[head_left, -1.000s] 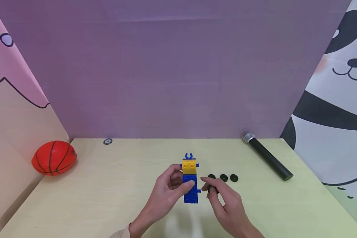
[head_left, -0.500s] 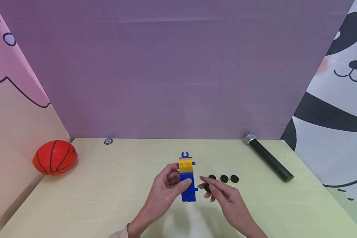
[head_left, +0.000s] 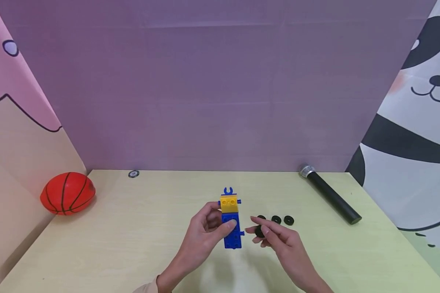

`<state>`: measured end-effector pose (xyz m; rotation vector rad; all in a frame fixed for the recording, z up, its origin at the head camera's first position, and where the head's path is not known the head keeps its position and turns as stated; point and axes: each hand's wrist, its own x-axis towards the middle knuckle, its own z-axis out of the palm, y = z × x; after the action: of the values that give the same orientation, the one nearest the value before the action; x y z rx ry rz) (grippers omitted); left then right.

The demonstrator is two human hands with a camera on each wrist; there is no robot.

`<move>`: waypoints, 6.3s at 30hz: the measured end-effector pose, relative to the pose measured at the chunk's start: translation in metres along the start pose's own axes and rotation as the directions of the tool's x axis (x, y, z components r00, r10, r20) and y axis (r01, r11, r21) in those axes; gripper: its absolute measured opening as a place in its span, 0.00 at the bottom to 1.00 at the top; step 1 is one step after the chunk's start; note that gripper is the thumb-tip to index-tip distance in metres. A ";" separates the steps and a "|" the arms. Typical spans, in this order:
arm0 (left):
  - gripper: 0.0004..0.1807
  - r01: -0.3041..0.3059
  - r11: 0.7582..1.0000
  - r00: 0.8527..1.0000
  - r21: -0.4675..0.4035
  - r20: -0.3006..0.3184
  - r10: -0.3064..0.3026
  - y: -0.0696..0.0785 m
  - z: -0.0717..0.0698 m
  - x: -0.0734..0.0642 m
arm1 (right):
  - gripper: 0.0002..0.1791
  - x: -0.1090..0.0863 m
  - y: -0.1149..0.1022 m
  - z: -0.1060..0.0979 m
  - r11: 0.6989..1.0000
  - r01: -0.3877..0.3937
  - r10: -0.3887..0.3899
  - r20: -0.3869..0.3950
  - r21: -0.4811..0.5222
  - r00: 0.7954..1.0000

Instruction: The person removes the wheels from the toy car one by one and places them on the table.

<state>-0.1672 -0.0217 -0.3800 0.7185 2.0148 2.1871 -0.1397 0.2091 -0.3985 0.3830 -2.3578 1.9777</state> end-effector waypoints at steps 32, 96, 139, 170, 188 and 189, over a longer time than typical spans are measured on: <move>0.21 -0.029 0.999 1.000 -0.016 -0.008 0.029 -0.001 0.000 0.000 | 0.16 -0.005 0.025 -0.038 0.898 0.149 -0.236 -0.167 -0.414 0.957; 0.22 -0.002 1.000 1.000 -0.015 -0.024 0.001 -0.001 -0.006 -0.001 | 0.16 0.028 0.110 -0.129 0.631 0.073 -0.316 -0.170 -0.772 0.933; 0.37 0.149 0.973 0.986 -0.175 -0.043 -0.158 -0.021 -0.006 -0.001 | 0.24 0.006 0.006 0.012 0.583 0.500 -0.595 0.083 -0.640 0.800; 0.19 -0.059 0.604 0.951 0.795 0.228 -0.207 -0.058 -0.061 -0.001 | 0.19 0.012 0.052 0.009 0.708 0.235 -0.088 0.247 -0.665 0.965; 0.36 -0.052 0.565 0.964 0.823 0.189 -0.186 -0.059 -0.068 -0.008 | 0.30 0.008 0.043 0.005 0.736 0.130 0.036 0.230 -0.664 0.972; 0.38 -0.059 0.550 0.968 0.833 0.182 -0.172 -0.057 -0.069 -0.010 | 0.32 0.007 0.041 0.003 0.726 0.134 0.028 0.224 -0.675 0.974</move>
<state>-0.1995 -0.0819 -0.4394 0.8945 2.8217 0.8690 -0.1548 0.2111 -0.4378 0.6233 -2.9394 0.9218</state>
